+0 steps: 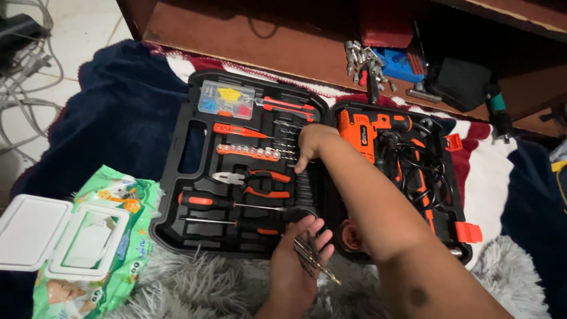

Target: The person organizes a toolbox by first sorting small hardware items into a clear plastic container and placing it inside the case. They then pick up several drill bits from a nearby shelf and place them into the designated slots within the toolbox.

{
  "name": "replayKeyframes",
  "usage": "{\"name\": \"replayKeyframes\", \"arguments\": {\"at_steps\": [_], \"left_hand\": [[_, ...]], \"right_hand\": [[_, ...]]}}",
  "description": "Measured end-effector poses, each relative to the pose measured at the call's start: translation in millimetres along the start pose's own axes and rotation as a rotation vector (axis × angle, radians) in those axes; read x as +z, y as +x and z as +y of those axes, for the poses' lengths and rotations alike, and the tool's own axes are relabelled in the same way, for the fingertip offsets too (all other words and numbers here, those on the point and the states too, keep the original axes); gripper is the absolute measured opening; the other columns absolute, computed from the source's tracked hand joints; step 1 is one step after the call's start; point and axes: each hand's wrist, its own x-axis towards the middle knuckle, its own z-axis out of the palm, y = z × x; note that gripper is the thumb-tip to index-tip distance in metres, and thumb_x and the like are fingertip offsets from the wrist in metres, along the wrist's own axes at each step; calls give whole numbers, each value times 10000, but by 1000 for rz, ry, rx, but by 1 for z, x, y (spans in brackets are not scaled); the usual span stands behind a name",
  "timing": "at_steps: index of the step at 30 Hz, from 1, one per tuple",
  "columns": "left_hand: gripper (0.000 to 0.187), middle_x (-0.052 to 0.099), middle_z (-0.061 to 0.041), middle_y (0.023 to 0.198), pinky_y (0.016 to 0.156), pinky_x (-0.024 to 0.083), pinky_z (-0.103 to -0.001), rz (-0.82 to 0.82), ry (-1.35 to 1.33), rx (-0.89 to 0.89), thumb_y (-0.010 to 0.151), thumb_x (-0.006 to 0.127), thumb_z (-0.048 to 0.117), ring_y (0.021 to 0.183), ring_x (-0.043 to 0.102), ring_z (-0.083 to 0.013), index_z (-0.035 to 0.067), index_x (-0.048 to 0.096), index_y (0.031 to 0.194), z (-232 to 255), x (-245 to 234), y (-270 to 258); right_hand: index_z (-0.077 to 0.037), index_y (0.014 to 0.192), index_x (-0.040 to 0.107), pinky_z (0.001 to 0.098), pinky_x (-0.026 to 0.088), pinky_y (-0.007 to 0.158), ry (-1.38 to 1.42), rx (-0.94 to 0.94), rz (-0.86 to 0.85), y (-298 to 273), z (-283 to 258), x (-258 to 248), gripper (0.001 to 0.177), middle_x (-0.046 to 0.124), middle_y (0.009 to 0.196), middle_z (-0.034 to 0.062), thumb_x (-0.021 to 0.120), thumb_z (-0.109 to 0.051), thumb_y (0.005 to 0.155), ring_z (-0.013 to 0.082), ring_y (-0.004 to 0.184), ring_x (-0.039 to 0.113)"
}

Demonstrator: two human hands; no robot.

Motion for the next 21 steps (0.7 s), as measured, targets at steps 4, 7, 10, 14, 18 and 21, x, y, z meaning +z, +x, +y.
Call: {"name": "replayKeyframes", "arguments": {"at_steps": [4,7,10,14,18,21], "left_hand": [[521,678,-146,1352,973,550,-459,-13,9,9,960,523,397,1158,682,-317,34,620,1321,0,2,-1],[540,653,-169,1394,1015,536,-474,-21,19,14,949,548,370,1211,667,-346,8,598,1347,-3,3,-1],[564,635,-188,1414,1029,522,-485,-35,33,32,944,543,377,1231,651,-359,-5,587,1357,-3,5,-1],[586,630,-188,1429,1034,515,-477,-37,45,51,947,520,391,1241,647,-357,-1,572,1380,0,4,-4],[608,620,-180,1441,1041,513,-478,-66,52,42,950,514,395,1249,643,-355,-3,548,1408,-1,7,-3],[617,613,-201,1445,1049,516,-488,-59,48,60,956,512,395,1250,644,-363,-17,534,1414,-2,6,-4]], "right_hand": [[-205,989,792,478,558,882,-1,-214,232,-15,-3,32,404,778,1045,46,907,-331,623,294,1062,711],[-192,879,780,488,533,870,53,-295,470,-23,-6,62,203,767,982,64,842,-265,700,291,1006,706],[-158,870,762,473,548,838,68,-343,590,-21,-2,71,134,749,982,103,794,-238,768,321,984,703],[-142,1127,667,447,542,778,425,-276,559,-12,21,67,265,737,928,155,718,-171,868,341,919,706],[-123,1015,735,365,588,776,911,-552,430,-3,39,73,151,773,922,120,627,-130,909,296,848,728],[-91,928,734,371,593,755,807,-544,467,-7,40,79,91,748,865,151,674,-96,859,302,817,730]]}}
